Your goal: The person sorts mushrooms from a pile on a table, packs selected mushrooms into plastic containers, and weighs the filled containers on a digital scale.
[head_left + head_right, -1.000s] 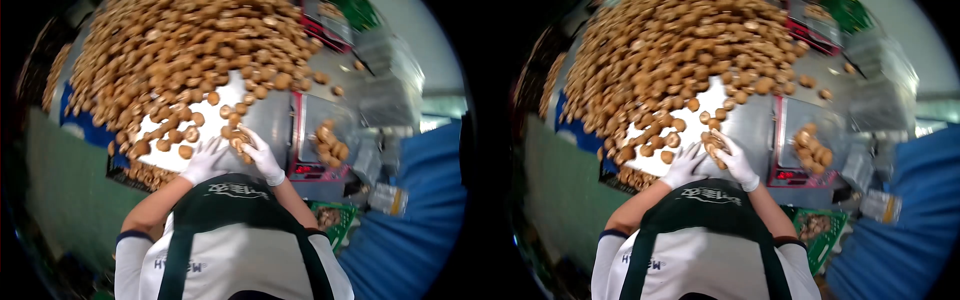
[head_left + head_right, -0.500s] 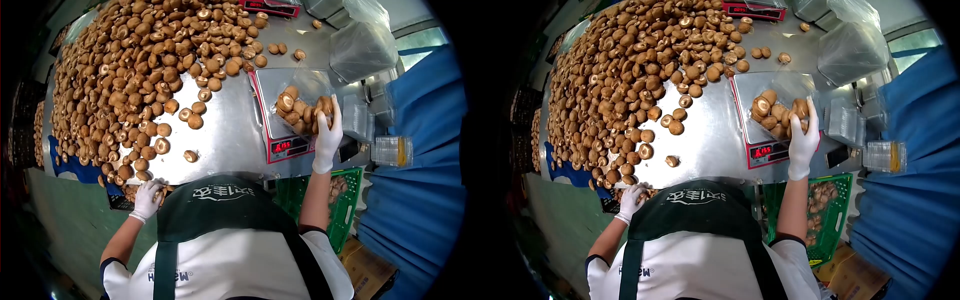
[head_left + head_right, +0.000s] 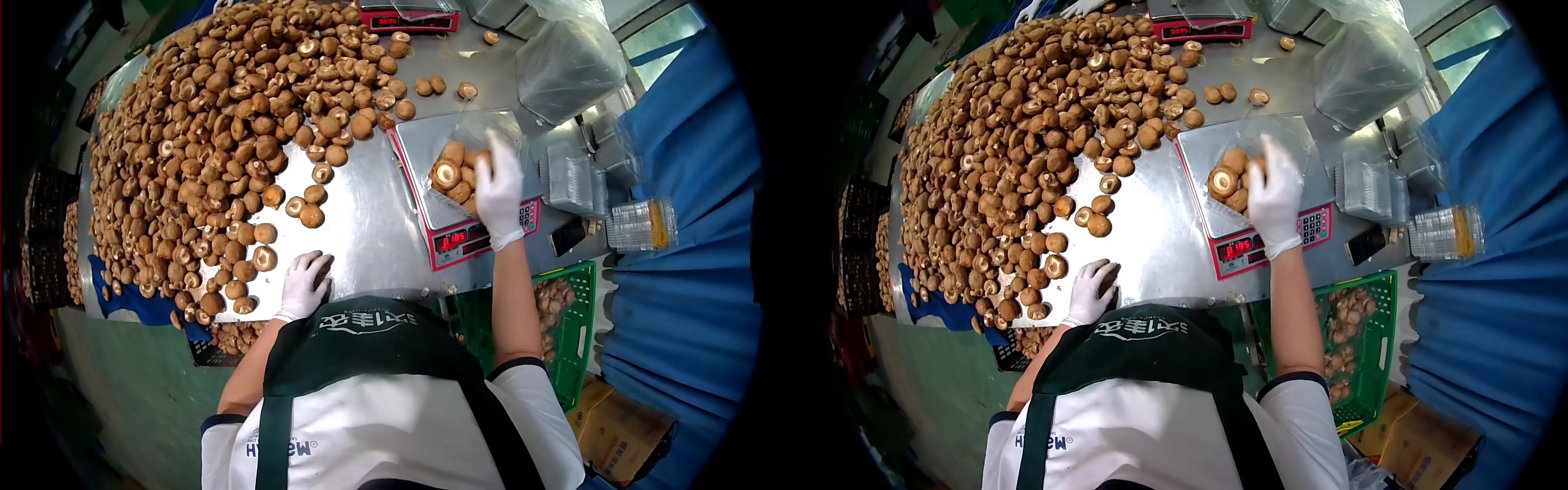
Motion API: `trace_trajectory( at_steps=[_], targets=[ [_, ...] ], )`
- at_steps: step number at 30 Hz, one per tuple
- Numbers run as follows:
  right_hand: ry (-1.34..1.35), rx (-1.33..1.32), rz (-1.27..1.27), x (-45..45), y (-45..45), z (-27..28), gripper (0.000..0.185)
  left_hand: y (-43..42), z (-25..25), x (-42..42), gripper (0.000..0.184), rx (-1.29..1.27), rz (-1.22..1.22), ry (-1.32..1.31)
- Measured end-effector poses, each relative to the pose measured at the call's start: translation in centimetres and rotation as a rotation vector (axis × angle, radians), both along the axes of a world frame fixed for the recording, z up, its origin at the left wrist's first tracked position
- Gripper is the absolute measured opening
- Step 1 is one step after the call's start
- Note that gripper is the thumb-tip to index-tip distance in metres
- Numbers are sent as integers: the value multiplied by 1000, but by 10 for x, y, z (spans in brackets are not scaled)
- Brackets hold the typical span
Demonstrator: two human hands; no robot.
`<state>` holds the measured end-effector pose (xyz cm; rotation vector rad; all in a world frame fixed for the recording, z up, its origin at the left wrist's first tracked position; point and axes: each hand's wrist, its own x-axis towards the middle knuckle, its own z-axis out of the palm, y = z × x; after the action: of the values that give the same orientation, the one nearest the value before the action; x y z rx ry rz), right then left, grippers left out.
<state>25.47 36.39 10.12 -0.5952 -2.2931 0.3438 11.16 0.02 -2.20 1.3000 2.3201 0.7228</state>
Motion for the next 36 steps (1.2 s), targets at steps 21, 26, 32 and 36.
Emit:
trace_trajectory(
  at_steps=[21, 26, 32, 36],
  targets=[
    [410, -519, -377, 100, -17, -8, 37, -37, 99, -20, 36, 77, 139, -23],
    [416, -477, -352, 98, -18, 4, 38, 94, 110, -20, 39, 411, -116, -3],
    [-26, -36, -294, 48, 0, 1, 45, 249, 131, 8, 56, 543, -343, 27],
    [-328, -61, -228, 29, 1, -35, 47, 318, 95, 22, 56, 155, -407, 260]
  ],
)
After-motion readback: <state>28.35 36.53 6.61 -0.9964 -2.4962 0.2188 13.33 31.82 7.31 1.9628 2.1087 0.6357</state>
